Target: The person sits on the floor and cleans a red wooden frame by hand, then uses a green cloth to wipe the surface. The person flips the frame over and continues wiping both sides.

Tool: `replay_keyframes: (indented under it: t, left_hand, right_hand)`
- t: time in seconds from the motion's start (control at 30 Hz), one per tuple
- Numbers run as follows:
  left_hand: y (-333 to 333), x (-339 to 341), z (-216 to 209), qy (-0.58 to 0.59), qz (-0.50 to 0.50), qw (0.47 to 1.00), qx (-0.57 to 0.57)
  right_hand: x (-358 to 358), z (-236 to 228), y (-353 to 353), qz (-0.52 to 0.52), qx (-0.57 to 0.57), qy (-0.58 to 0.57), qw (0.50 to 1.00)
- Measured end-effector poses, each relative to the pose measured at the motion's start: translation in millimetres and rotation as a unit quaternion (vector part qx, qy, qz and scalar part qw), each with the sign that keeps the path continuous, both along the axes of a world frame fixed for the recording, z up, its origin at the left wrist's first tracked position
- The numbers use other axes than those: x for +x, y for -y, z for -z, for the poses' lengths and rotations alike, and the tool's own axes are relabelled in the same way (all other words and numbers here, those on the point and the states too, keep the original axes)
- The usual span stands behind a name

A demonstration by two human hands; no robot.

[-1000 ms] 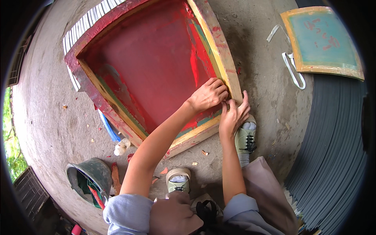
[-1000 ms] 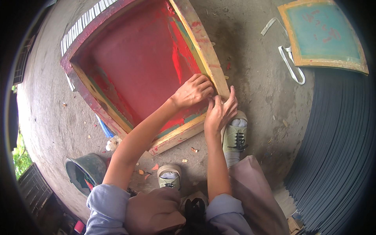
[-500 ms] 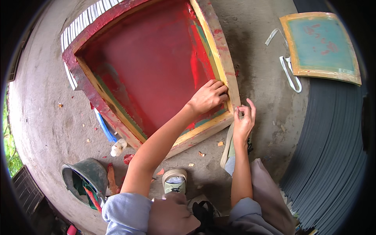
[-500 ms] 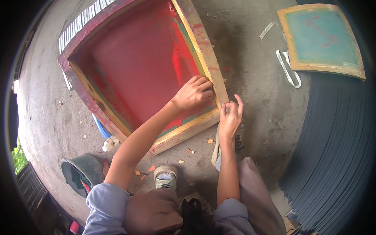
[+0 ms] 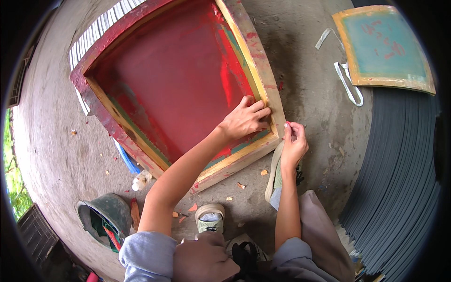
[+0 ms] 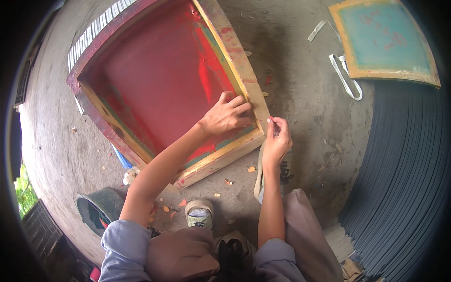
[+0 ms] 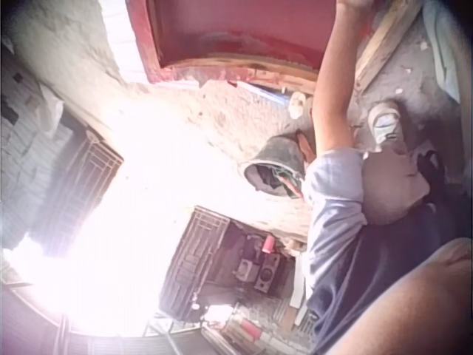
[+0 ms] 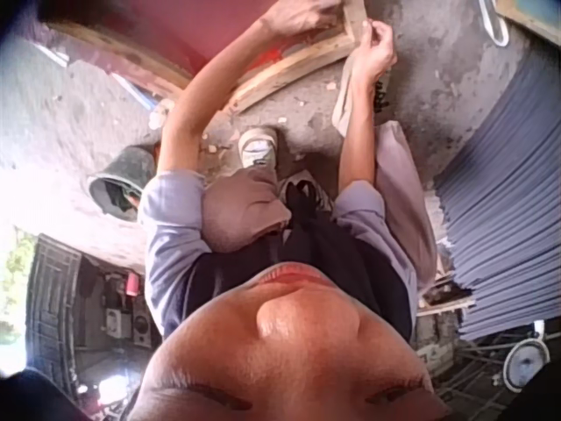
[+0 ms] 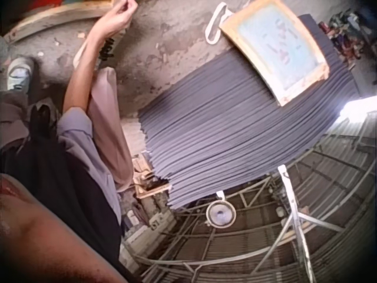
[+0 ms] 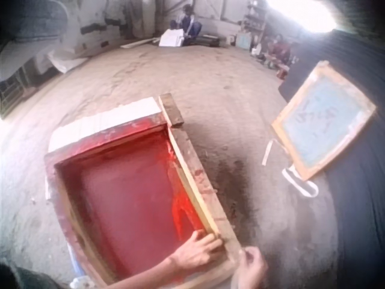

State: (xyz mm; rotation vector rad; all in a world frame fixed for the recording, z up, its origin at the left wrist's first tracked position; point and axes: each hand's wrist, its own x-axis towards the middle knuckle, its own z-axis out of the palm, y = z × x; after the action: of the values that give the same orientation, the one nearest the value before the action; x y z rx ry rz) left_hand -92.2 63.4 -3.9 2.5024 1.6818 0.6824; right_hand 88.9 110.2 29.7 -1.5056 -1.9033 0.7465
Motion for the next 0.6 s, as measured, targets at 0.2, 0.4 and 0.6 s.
replay_keyframes:
  t: [0.2, 0.4, 0.6]
  left_hand:
    - [0, 11, -3, -0.058, 0.002, 0.998, -0.026]
    - [7, 27, 12, -0.087, -0.094, 0.992, 0.017]
    - [15, 50, 16, 0.032, -0.250, 0.968, 0.004]
  right_hand:
    - [-1, -3, -7, 0.006, -0.017, -0.050, 0.999]
    - [-20, -24, -18, -0.022, 0.118, 0.006, 0.993]
    - [2, 4, 12, -0.133, 0.142, 0.123, 0.973]
